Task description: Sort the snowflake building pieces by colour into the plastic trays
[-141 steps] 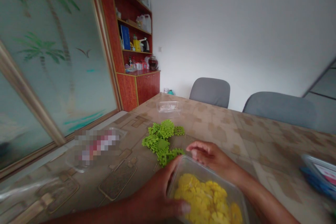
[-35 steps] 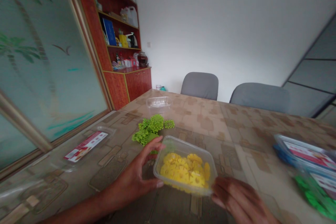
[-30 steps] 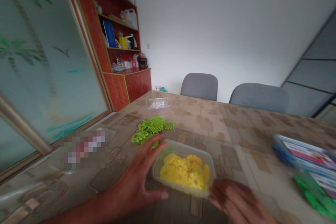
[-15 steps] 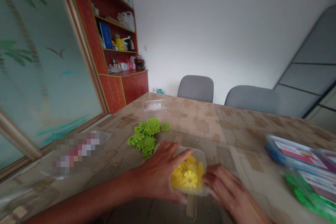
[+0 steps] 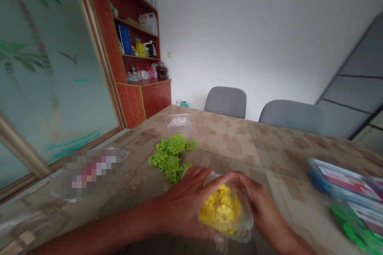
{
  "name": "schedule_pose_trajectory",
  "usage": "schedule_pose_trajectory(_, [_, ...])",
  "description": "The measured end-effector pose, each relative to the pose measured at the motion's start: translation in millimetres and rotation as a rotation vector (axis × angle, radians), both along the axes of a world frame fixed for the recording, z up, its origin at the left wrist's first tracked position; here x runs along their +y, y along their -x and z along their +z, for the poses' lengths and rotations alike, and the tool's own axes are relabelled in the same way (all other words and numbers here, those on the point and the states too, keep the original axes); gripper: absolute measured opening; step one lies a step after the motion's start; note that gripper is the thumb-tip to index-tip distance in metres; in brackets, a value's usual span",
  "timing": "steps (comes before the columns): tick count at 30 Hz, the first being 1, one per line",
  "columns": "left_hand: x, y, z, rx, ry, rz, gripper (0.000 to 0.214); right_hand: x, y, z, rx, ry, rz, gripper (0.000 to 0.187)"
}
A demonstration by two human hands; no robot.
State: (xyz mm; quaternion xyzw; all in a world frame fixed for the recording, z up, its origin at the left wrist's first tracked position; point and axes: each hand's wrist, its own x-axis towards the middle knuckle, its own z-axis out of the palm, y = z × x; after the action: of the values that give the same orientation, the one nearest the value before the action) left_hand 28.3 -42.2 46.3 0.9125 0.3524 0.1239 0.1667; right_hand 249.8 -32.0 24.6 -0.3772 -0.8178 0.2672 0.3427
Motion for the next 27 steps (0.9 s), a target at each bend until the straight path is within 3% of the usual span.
schedule_pose_trajectory(5, [-3.3, -1.8, -0.7, -0.065, -0.063, 0.018, 0.101, -0.1, 0.6, 2.4, -0.005, 0.029, -0.041, 0.032])
schedule_pose_trajectory(10, [-5.5, -3.4, 2.8, -0.048, -0.046, -0.028, 0.096, 0.5, -10.4, 24.0, -0.223, 0.040, 0.110, 0.034])
schedule_pose_trajectory(14, [-6.0, -3.5, 4.8, -0.017, -0.007, -0.050, 0.093, -3.1, -16.7, 32.1, -0.378, 0.019, 0.026, 0.028])
schedule_pose_trajectory(18, [-4.9, -1.7, 3.3, -0.062, -0.003, -0.066, 0.093, -2.6, -20.6, 25.7, -0.453, 0.000, 0.019, 0.028])
schedule_pose_trajectory(24, [-6.4, -3.6, 2.3, -0.081, -0.030, -0.052, 0.097, 7.6, -33.5, 6.3, -0.454, -0.172, 0.041, 0.037])
schedule_pose_trajectory(27, [-9.8, -5.9, -0.8, -0.107, -0.055, -0.014, 0.100, 6.9, -36.0, 7.2, -0.375, -0.293, 0.010, 0.036])
